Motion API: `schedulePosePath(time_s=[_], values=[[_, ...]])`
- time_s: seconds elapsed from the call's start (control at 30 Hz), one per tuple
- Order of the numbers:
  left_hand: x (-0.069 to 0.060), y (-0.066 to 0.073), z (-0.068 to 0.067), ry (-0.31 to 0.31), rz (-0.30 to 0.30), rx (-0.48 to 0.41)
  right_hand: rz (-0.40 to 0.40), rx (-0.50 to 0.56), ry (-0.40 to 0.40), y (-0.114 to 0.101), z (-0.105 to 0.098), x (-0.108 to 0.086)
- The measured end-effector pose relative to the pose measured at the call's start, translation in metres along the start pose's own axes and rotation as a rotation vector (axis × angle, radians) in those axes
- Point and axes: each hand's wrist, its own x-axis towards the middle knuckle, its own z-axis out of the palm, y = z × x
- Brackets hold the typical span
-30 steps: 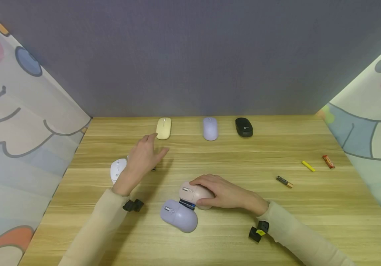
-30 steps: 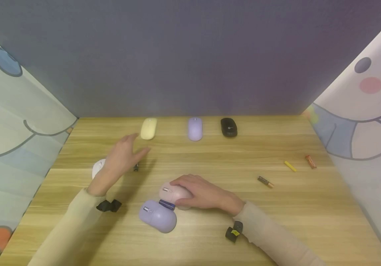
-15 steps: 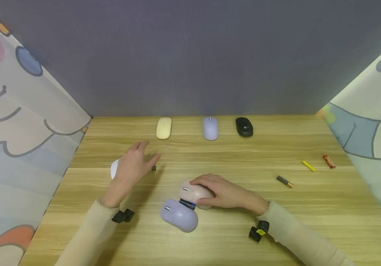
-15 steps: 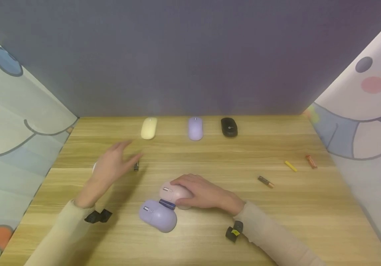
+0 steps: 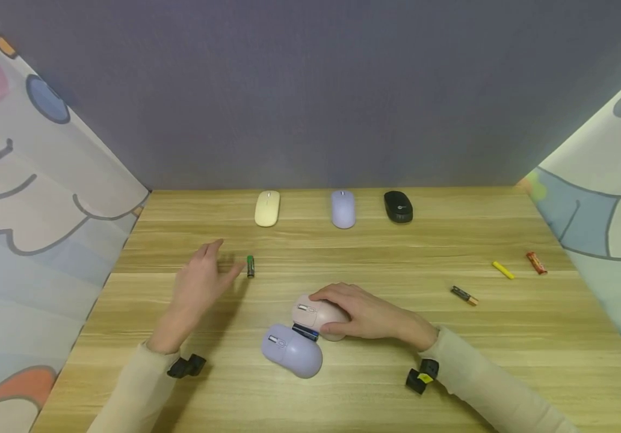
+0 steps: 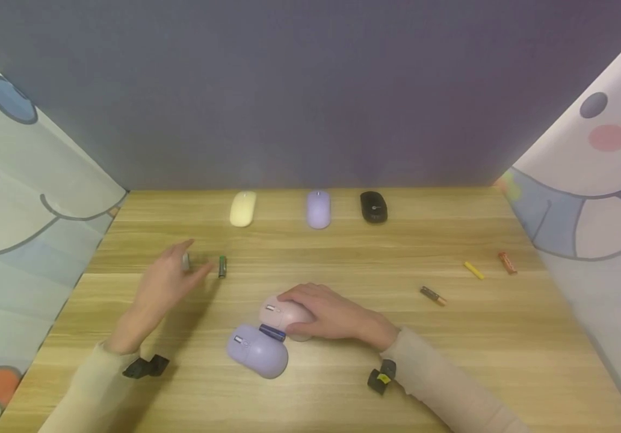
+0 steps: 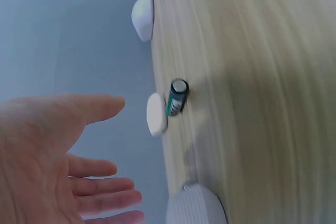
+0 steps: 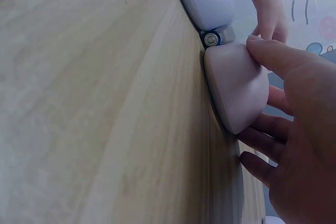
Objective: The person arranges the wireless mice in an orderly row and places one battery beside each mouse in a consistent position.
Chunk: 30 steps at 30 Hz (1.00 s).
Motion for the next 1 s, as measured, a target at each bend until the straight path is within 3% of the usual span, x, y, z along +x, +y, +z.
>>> schedulePosePath(time_s=[0.37,0.63,1.0], values=[[-0.01,-0.022,-0.008,-0.043,-0.057,0.026,0.008,0.004,-0.007,0.001,0.0,0.0],[-0.013,-0.033,-0.006,-0.061,-0.085,0.036,0.004,0.0,-0.003,0.001,0.0,0.0],[-0.016,-0.041,-0.004,-0.081,-0.118,0.014,0.001,0.001,0.001,0.0,0.0,0.0]])
